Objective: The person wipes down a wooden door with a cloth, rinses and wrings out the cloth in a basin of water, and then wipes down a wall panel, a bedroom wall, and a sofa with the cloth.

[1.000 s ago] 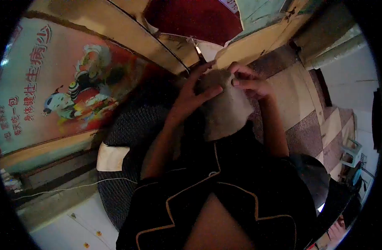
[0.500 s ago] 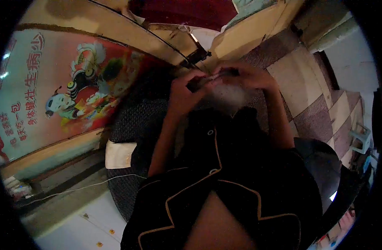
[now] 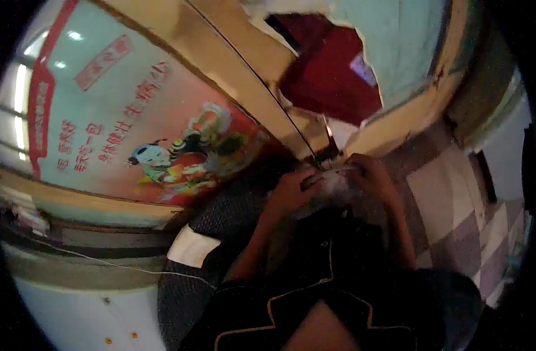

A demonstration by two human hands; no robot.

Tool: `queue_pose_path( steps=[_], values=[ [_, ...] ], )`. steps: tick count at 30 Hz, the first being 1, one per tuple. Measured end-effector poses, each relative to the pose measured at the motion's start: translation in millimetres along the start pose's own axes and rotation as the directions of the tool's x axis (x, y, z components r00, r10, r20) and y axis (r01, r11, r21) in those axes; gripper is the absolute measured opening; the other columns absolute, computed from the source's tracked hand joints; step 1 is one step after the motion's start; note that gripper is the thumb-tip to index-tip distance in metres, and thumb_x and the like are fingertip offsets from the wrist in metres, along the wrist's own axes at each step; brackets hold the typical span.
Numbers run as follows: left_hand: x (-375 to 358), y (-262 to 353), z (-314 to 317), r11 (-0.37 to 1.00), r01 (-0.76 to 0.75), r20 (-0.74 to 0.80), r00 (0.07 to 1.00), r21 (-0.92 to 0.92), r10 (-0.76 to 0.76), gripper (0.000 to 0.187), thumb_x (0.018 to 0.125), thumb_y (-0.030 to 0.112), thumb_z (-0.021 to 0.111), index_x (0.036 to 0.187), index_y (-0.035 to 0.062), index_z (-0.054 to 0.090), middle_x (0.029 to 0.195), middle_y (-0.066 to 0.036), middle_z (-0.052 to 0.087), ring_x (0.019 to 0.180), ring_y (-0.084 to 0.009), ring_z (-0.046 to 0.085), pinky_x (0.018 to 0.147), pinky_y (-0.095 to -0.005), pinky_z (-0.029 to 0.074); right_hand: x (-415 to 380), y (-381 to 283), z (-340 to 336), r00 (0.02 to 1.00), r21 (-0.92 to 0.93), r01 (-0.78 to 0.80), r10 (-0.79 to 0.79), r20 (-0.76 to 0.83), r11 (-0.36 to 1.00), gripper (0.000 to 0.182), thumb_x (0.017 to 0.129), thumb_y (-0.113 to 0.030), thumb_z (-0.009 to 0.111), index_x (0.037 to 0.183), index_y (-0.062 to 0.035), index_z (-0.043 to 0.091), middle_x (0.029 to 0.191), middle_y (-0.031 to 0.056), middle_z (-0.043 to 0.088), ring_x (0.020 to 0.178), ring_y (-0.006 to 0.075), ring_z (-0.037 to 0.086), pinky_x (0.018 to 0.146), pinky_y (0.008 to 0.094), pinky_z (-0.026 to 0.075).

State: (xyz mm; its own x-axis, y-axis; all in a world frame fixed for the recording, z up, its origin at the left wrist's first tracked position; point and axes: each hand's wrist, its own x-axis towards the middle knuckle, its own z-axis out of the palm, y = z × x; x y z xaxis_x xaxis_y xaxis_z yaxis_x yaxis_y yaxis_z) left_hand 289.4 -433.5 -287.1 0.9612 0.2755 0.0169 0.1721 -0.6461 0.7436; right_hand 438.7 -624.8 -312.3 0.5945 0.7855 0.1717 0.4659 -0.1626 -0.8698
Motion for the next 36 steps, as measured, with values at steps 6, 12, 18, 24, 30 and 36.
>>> queue_pose_path(
  steps=[6, 12, 18, 24, 30, 36],
  values=[
    [27, 64, -58, 0.983, 0.115, -0.316, 0.947, 0.146, -0.064, 0.048, 0.086, 0.046, 0.067, 0.081, -0.0018, 0.065, 0.068, -0.023, 0.060, 0.060, -0.0322, 0.062, 0.062, -0.0421, 0.049, 63, -60, -20, 0.922, -0.134, 0.233, -0.262, -0.283, 0.963, 0.022, 0.085, -0.020, 0.072, 0.095, -0.0012, 0.067, 0.083, 0.0147, 0.067, 0.073, 0.0221, 0.067, 0.064, 0.0334, 0.050],
    [67, 85, -115, 0.961, 0.027, -0.736, 0.649, 0.274, 0.191, 0.053, 0.085, 0.046, 0.068, 0.070, -0.0035, 0.060, 0.058, -0.022, 0.054, 0.049, -0.0367, 0.054, 0.052, -0.0442, 0.044, 143, -143, -13, 0.793, -0.097, 0.401, -0.398, -0.461, 0.911, 0.019, 0.088, -0.023, 0.068, 0.090, -0.0034, 0.069, 0.076, 0.0202, 0.065, 0.069, 0.0374, 0.065, 0.059, 0.0404, 0.052],
    [88, 81, -146, 0.886, -0.029, -0.746, 0.527, 0.463, 0.406, 0.049, 0.086, 0.044, 0.068, 0.068, -0.0015, 0.060, 0.059, -0.022, 0.056, 0.056, -0.0404, 0.058, 0.060, -0.0462, 0.046, 175, -157, -3, 0.723, -0.058, 0.445, -0.396, -0.565, 0.894, 0.022, 0.088, -0.023, 0.068, 0.082, -0.0013, 0.068, 0.068, 0.0207, 0.062, 0.061, 0.0391, 0.061, 0.054, 0.0404, 0.048],
    [99, 126, -173, 0.839, -0.030, -0.747, 0.439, 0.543, 0.499, 0.042, 0.086, 0.037, 0.070, 0.067, 0.0000, 0.062, 0.056, -0.020, 0.054, 0.051, -0.0401, 0.050, 0.054, -0.0436, 0.042, 200, -196, -21, 0.601, -0.098, 0.526, -0.451, -0.660, 0.845, 0.025, 0.088, -0.023, 0.068, 0.078, 0.0002, 0.068, 0.066, 0.0217, 0.061, 0.059, 0.0378, 0.061, 0.053, 0.0396, 0.046],
    [99, 127, -164, 0.869, -0.099, -0.780, 0.402, 0.484, 0.480, 0.035, 0.084, 0.029, 0.071, 0.068, -0.0008, 0.063, 0.055, -0.022, 0.050, 0.047, -0.0389, 0.042, 0.049, -0.0425, 0.038, 189, -190, -4, 0.619, -0.050, 0.512, -0.410, -0.670, 0.857, 0.025, 0.088, -0.023, 0.067, 0.082, 0.0008, 0.069, 0.068, 0.0226, 0.062, 0.058, 0.0365, 0.061, 0.054, 0.0396, 0.046],
    [97, 120, -157, 0.881, -0.129, -0.797, 0.382, 0.455, 0.468, 0.034, 0.085, 0.028, 0.070, 0.068, -0.0009, 0.064, 0.056, -0.022, 0.052, 0.045, -0.0355, 0.045, 0.049, -0.0416, 0.039, 193, -194, -6, 0.651, 0.010, 0.529, -0.398, -0.647, 0.849, 0.025, 0.089, -0.024, 0.066, 0.084, 0.0008, 0.069, 0.070, 0.0222, 0.062, 0.059, 0.0363, 0.062, 0.054, 0.0391, 0.046]
  ],
)
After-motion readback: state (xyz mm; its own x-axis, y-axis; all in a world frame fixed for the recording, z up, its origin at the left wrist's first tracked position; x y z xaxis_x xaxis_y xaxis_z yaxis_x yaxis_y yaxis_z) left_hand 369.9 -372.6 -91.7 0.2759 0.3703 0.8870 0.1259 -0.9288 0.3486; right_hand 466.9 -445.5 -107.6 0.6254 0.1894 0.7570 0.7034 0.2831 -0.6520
